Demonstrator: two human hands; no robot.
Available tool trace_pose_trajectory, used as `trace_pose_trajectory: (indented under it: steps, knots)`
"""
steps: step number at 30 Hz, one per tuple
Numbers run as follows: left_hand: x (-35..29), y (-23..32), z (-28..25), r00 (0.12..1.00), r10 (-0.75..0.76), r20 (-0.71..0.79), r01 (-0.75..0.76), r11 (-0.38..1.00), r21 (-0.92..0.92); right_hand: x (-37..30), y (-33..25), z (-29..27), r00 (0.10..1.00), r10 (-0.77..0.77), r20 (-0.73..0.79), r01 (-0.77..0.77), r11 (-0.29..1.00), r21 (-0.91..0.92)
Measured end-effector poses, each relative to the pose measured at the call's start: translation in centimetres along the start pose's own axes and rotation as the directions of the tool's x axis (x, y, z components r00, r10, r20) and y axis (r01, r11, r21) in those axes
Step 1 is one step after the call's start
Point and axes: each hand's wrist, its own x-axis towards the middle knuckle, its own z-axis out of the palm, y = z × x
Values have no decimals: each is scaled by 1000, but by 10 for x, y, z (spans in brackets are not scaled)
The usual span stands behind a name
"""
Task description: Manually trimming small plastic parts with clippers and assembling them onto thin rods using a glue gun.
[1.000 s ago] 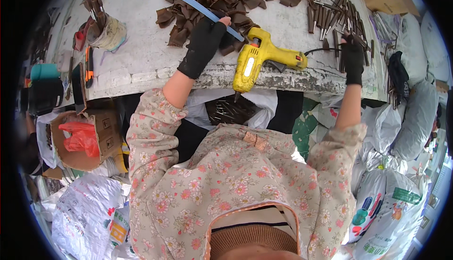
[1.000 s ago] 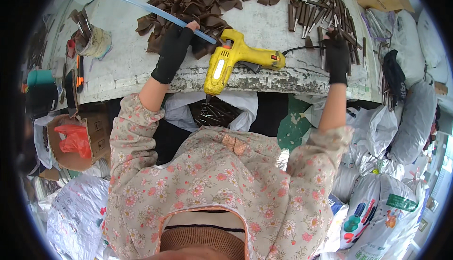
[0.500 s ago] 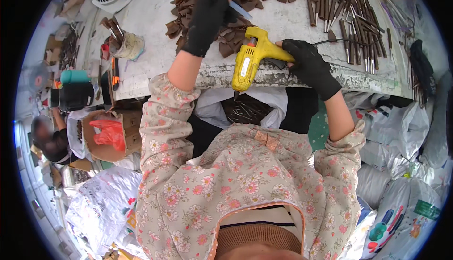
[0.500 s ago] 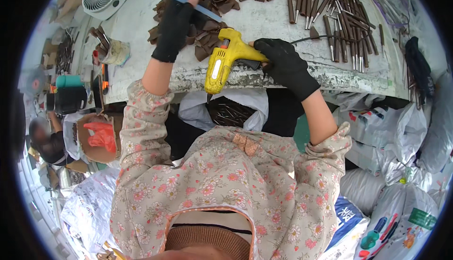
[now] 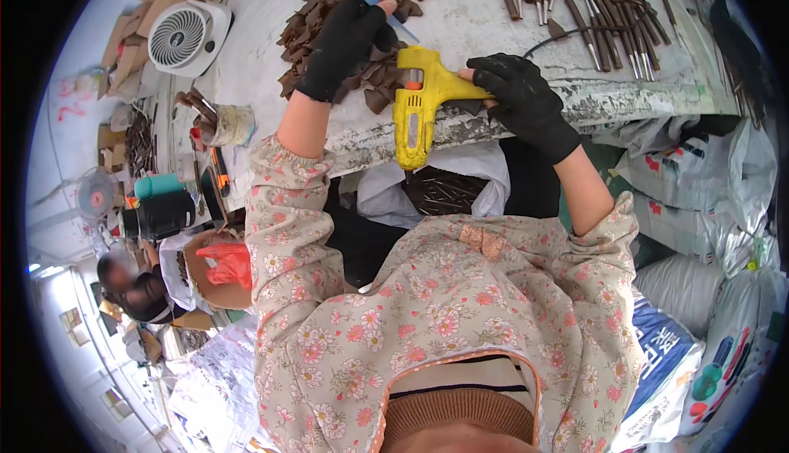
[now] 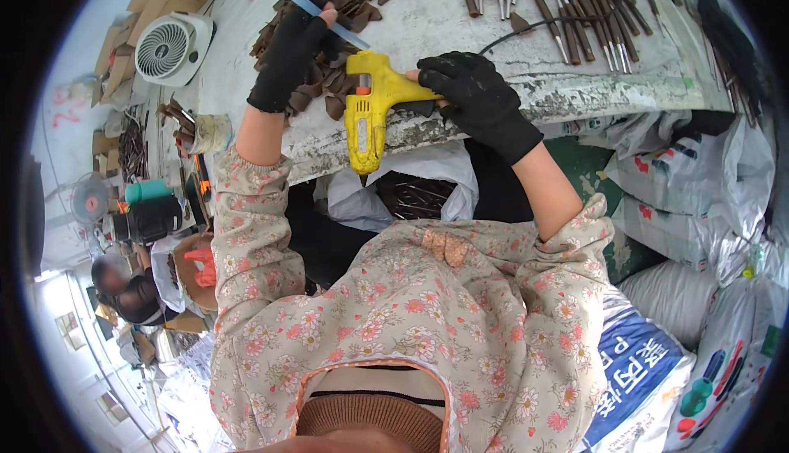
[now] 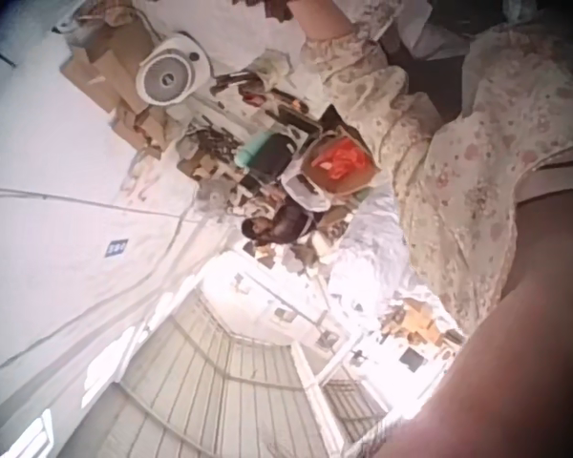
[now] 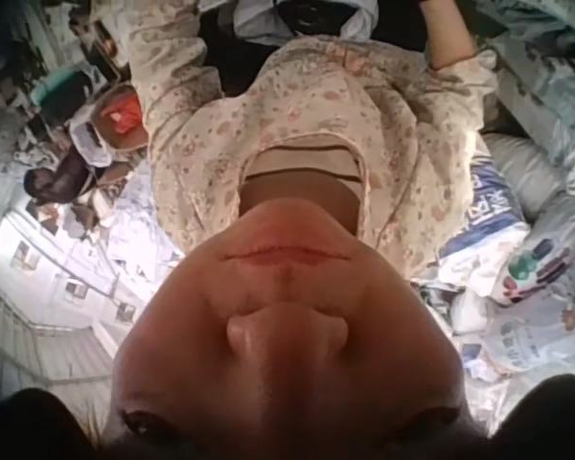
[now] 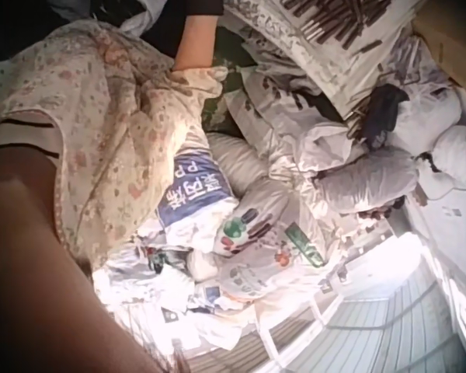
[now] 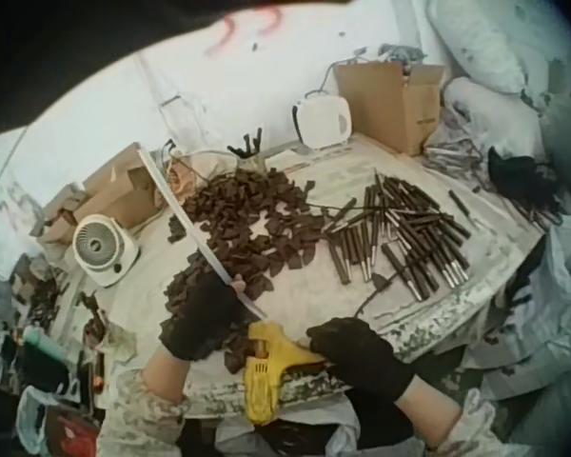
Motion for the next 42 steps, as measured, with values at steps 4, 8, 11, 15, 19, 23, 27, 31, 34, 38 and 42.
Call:
trace_pose_trajectory:
  steps: [4, 8, 11, 15, 19, 23, 27, 31, 34, 38, 42]
  knots:
    - [6, 3, 0, 999, -32, 43, 28, 994, 103, 4, -8, -2, 999, 44, 20, -45, 999, 29]
    - [3, 10, 10, 1000, 3, 29, -7, 994, 108, 0, -5, 3, 999, 37, -21, -38, 997, -73]
    - [-4, 21, 17, 998, 50, 22, -53, 987, 152, -2, -3, 5, 999, 15, -47, -19, 996, -82]
    - [-8, 23, 16, 995, 88, 56, -95, 985, 143, 0, -6, -2, 999, 10, -45, -13, 997, -71]
    - [-9, 22, 18, 996, 88, 35, -94, 965, 245, -2, -1, 5, 997, -11, -81, 4, 996, -87]
    - [-13, 28, 24, 988, 147, 42, -153, 948, 278, -2, -2, 2, 998, 36, -50, -37, 999, -26]
    - [-18, 38, 30, 987, 159, 16, -157, 943, 293, -1, -4, 1, 991, 65, -120, -67, 998, -10]
    - [-21, 42, 32, 981, 192, -2, -179, 919, 350, -3, -3, -3, 994, 59, -87, -61, 998, -20]
    - [-28, 46, 36, 967, 255, 11, -241, 897, 370, -5, -1, 0, 995, 64, -76, -66, 997, -29]
    - [-35, 53, 39, 940, 336, 56, -317, 802, 506, -5, -3, 1, 989, 50, -139, -54, 998, -23]
    - [-36, 60, 37, 968, 250, 21, -239, 895, 377, -5, -2, 3, 985, 57, -160, -61, 998, -19]
